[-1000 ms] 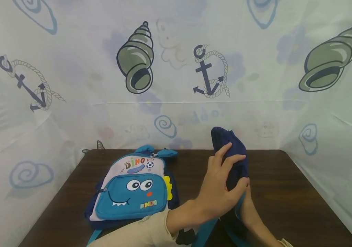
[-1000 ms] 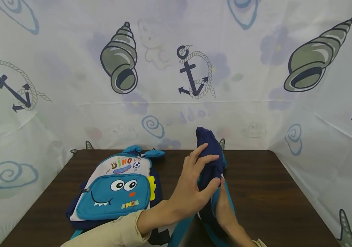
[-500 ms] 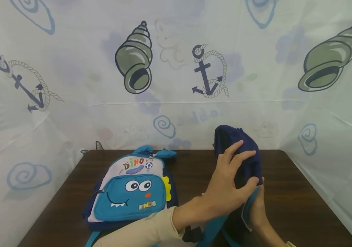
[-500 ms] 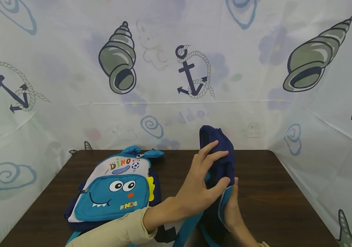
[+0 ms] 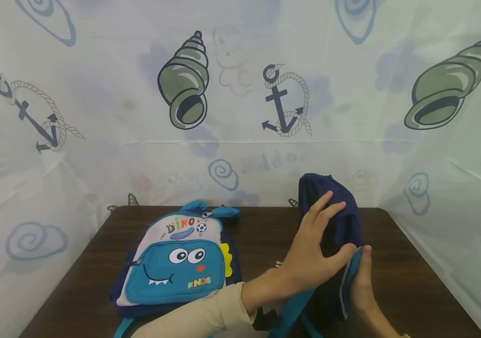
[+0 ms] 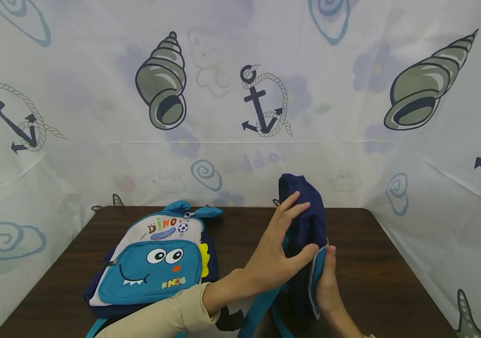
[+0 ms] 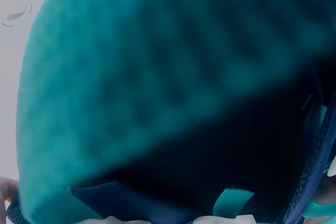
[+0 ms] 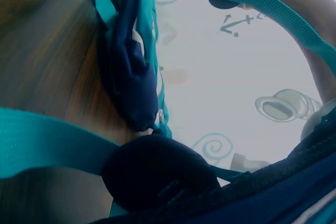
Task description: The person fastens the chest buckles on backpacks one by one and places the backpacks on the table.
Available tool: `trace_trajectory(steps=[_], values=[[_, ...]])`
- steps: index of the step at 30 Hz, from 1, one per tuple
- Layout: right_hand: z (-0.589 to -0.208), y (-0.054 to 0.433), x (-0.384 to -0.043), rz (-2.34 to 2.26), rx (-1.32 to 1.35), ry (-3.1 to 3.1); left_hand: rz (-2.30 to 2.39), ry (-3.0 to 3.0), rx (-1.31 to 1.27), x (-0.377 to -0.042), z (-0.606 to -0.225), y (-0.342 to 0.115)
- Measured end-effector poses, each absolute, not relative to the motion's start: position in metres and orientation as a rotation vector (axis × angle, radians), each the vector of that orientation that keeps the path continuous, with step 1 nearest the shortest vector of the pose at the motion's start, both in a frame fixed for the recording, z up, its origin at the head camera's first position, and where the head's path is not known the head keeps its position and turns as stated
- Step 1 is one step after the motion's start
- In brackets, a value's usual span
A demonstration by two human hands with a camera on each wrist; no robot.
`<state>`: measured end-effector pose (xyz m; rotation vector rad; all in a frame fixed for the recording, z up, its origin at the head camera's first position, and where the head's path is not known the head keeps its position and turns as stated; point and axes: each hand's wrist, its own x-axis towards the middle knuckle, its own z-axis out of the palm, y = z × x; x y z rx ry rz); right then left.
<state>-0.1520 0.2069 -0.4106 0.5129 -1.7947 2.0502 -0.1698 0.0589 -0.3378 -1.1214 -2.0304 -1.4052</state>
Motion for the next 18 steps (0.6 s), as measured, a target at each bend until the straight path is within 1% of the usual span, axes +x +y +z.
trace_trajectory(steps=[5,12,18], values=[[-0.407,0.217,-0.146,2.03,0.537,-1.887,-1.402,-1.992,-1.12,-0.171,-0.341,0.061],[-0.385,0.224,-0.141,1.775,0.341,-1.921,-1.419,-1.97,-1.104,-0.174,-0.342,0.062],[-0.36,0.244,-0.15,1.283,0.598,-1.895,-1.447,-2.018,-1.095,-0.173,-0.343,0.065]])
